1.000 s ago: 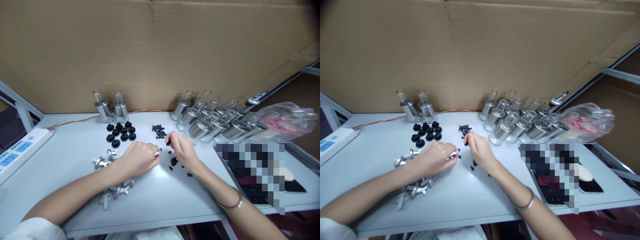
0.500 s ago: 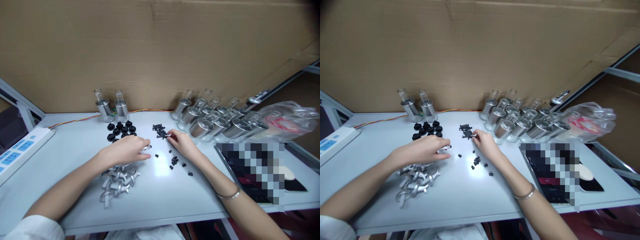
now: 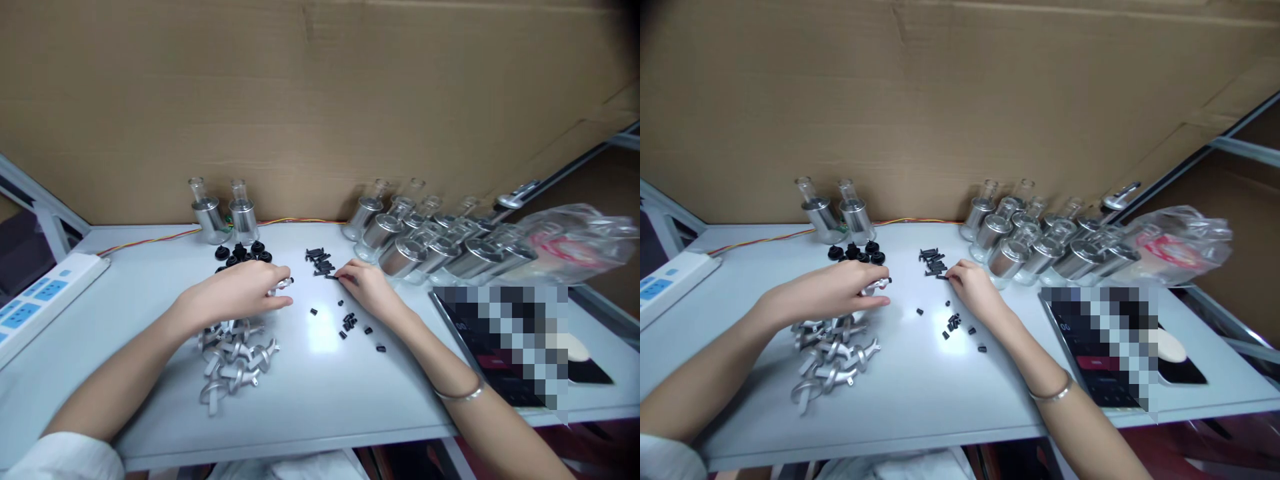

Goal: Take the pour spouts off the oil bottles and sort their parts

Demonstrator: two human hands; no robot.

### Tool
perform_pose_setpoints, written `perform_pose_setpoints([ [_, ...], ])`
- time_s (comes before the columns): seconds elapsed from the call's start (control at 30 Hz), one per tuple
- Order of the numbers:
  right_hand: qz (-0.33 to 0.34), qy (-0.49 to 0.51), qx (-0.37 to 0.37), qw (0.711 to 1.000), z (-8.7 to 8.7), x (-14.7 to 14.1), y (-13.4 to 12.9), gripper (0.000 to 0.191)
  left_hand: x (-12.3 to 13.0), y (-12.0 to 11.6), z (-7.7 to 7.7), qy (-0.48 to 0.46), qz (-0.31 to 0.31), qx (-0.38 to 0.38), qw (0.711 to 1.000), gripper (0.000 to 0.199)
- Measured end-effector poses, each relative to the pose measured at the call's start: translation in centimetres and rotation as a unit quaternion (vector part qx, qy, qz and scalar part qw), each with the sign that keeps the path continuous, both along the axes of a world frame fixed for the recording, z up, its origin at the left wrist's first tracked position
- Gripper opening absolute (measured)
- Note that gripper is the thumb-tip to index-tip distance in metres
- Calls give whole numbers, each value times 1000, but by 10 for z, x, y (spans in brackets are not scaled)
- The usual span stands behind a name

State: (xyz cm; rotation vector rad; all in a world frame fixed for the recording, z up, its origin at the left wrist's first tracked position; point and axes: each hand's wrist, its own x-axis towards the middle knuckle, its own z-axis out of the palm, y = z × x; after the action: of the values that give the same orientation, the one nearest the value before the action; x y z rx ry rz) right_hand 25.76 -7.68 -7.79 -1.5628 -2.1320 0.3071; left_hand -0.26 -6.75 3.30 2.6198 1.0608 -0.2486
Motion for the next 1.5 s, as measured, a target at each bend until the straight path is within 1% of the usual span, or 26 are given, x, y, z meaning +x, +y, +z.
perform_pose_setpoints([
  [0.13, 18, -4, 6, 1000, -1, -3, 0, 19, -1, 0, -1, -5, -5, -2, 1000, 26],
  [0.23, 32, -8, 22, 999, 2, -1, -1, 18, -1, 0, 0, -5, -3, -4, 1000, 26],
  [0.37, 63, -14, 22, 998, 7, 3, -2, 16, -2, 0, 3, -6, -4, -5, 1000, 26],
  [0.53, 69, -3, 23, 997, 7, 0, -3, 17, -3, -1, 4, -4, 1, 1, 1000, 26],
  [0.67, 83, -14, 11, 996, 7, -2, -4, 19, -1, -1, 4, 1, -1, -1, 1000, 25],
  [0.87, 76, -29, 16, 997, 5, 0, -3, 20, 0, -1, 4, 8, -2, -3, 1000, 24],
  [1.07, 85, -31, -21, 996, 4, -1, -3, 20, -1, 0, 2, 7, -6, -6, 1000, 25],
  [1.13, 83, -32, -22, 996, 8, -1, -4, 20, -1, 0, 2, 6, -3, -6, 1000, 25],
  [1.2, 89, -26, -28, 995, 16, 1, -5, 19, -1, 1, 2, 5, 0, -7, 1000, 25],
  [1.3, 118, 2, -72, 990, 34, 3, -12, 16, -1, 1, 1, 3, 3, -7, 1000, 26],
  [1.37, 144, 18, -84, 986, 43, 0, -19, 14, -1, 1, 1, 1, 3, -10, 1000, 26],
  [1.43, 160, 15, -56, 985, 47, -7, -26, 13, -1, 0, 0, -3, 0, -14, 1000, 26],
  [1.5, 169, -12, -19, 985, 46, -18, -32, 15, -1, 0, -1, -9, -6, -19, 1000, 26],
])
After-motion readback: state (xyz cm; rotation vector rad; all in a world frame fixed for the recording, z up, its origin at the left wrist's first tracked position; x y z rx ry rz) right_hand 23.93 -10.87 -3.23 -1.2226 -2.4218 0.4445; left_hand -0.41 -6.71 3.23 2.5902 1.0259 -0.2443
